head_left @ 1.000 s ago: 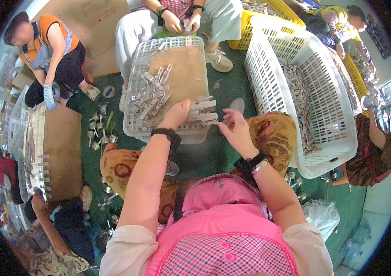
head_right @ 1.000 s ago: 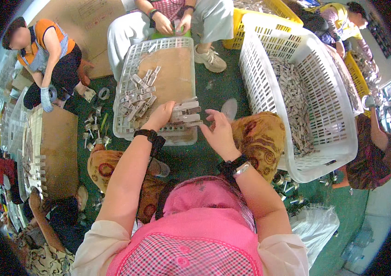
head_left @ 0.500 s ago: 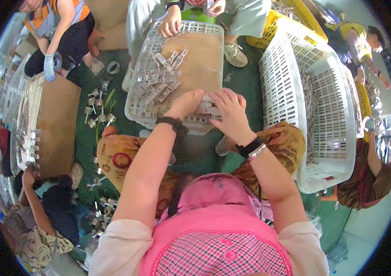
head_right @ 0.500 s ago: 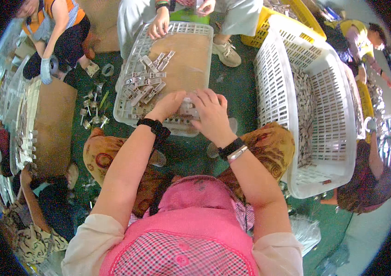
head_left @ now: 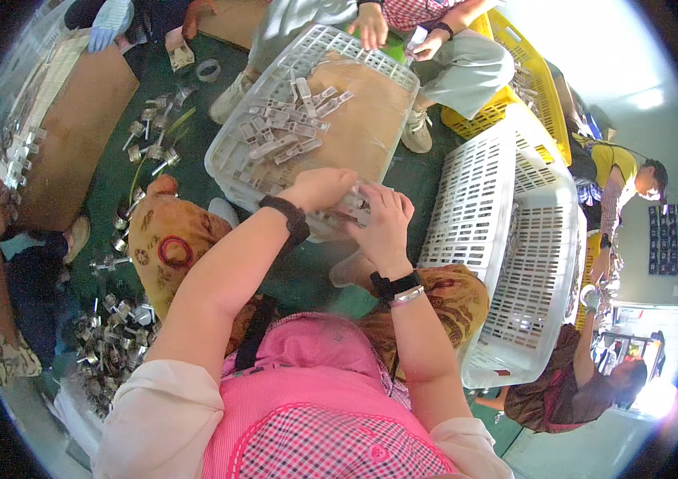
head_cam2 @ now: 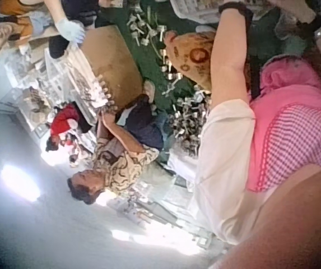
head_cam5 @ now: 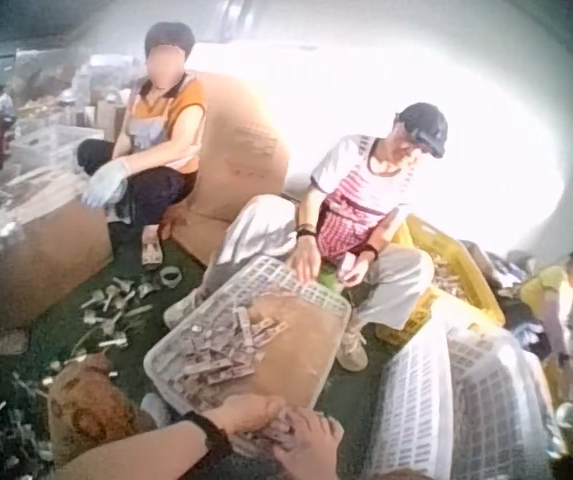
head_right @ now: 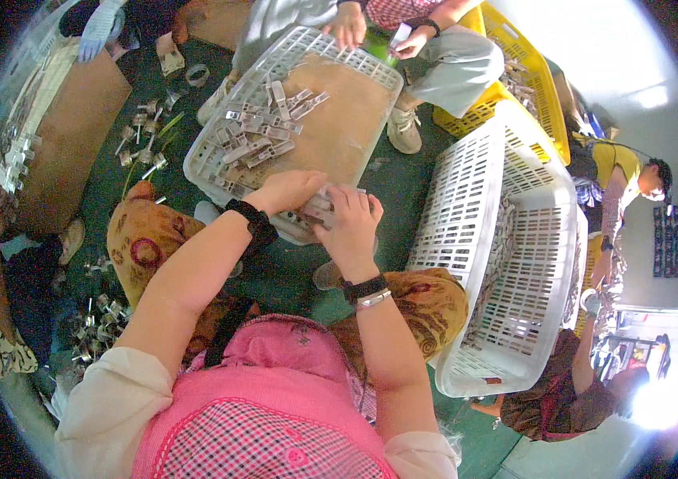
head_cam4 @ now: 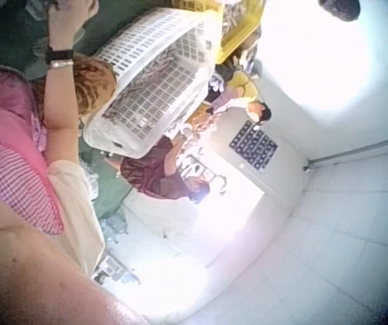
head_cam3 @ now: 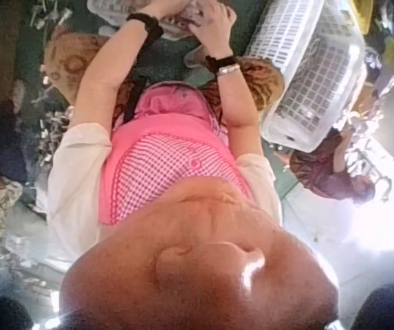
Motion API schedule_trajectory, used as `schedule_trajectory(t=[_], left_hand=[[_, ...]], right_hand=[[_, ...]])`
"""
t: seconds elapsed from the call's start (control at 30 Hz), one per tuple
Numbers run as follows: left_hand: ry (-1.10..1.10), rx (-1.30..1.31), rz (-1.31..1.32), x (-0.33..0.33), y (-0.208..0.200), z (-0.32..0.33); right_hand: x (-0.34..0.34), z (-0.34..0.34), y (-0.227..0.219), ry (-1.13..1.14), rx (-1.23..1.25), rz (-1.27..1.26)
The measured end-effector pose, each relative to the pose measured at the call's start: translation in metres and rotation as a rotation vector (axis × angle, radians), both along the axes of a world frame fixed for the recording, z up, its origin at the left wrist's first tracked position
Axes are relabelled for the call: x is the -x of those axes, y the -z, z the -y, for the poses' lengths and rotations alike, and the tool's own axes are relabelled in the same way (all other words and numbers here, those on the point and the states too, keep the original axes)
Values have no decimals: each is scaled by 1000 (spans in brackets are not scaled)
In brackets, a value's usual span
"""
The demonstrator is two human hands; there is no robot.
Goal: Assembling various plastic parts and metal hinges for manufacturing.
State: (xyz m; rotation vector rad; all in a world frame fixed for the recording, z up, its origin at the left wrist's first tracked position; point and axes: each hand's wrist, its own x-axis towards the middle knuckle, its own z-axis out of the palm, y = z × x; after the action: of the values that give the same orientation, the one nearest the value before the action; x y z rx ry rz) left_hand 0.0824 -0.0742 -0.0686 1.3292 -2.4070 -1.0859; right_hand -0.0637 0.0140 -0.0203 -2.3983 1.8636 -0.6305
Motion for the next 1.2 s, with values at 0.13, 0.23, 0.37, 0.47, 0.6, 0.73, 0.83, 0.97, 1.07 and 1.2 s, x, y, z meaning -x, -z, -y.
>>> schedule_trajectory(t=[0.13,0.23,0.37,0.47,0.6,0.73,0.83,0.97,1.07,1.2], left_hand=[[-39,-132,-67,2,-9,-2],[-85,-84,-128,1,-6,-7],[-229,51,-107,-3,-11,-16],[-114,229,-74,-8,-12,-20],[-88,357,-91,-12,7,-19],[-41,491,-44,-19,14,-11],[57,624,48,-17,-2,-15],[127,533,157,-13,-6,-20],[61,444,79,-8,13,-26],[-34,325,-93,-5,11,-33]], right_hand=[[2,0,1,1,-1,11],[2,1,1,-2,0,12],[2,1,-1,4,-8,30],[6,4,-5,26,-27,25],[3,7,-4,25,-28,35],[-6,13,-6,10,-2,56],[-5,12,-13,16,-30,69],[0,3,-11,17,-16,49],[0,-6,-11,4,9,60],[6,-10,-7,20,4,97]])
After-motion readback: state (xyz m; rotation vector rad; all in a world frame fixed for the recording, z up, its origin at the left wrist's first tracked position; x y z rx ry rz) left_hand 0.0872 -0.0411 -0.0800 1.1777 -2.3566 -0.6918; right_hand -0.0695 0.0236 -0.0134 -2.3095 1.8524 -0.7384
